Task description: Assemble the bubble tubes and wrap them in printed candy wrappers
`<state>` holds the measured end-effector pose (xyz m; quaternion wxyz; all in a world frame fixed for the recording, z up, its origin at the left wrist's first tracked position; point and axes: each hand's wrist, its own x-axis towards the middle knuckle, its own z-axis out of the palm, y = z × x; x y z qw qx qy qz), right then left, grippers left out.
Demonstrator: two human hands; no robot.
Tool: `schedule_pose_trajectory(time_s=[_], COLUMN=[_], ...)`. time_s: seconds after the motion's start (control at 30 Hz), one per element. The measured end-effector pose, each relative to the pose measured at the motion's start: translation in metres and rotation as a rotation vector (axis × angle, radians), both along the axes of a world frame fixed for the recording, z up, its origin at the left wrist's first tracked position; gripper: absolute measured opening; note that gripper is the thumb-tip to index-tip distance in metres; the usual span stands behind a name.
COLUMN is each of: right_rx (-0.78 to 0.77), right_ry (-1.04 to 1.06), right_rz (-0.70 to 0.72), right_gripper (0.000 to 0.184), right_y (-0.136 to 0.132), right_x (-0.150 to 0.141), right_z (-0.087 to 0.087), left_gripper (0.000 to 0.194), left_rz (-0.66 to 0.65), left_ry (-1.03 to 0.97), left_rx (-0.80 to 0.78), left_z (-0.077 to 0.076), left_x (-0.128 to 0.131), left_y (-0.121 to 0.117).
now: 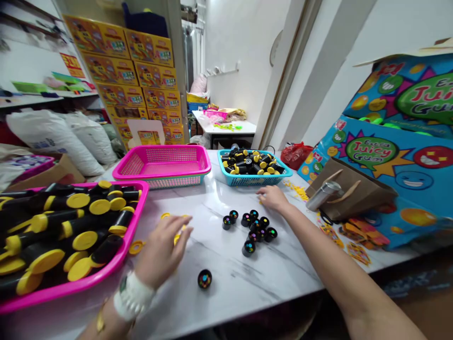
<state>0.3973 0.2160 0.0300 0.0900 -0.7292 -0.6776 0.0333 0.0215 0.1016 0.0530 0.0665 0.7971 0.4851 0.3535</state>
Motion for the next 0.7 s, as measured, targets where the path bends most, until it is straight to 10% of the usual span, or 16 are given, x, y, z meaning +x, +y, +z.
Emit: schedule_pose_trajectory(time_s=[0.13,0.3,0.7], right_rx=[0.001,-0.022,-0.060], right_ry=[-0.067,-0.121,-0.213], right_rz=[-0.026,-0.061,-0.033], right_gripper=[0.028,0.029,0.029], right_y=[0.042,0.065,0.066], right_x=[-0.010,-0.012,-0.024], right_z=[0.009,0.009,-0.016], left_gripper=[0.031,0.026,0.030], left_rz=[0.251,0.325,0.456], left_ry=[0.247,0.341,0.429], left_rx=[-0.239,-0.399,-0.466], left_z=[0.024,0.011,-0.026], left_x=[0.024,0.039,0.044], left_y=[0.082,0.149,0.186])
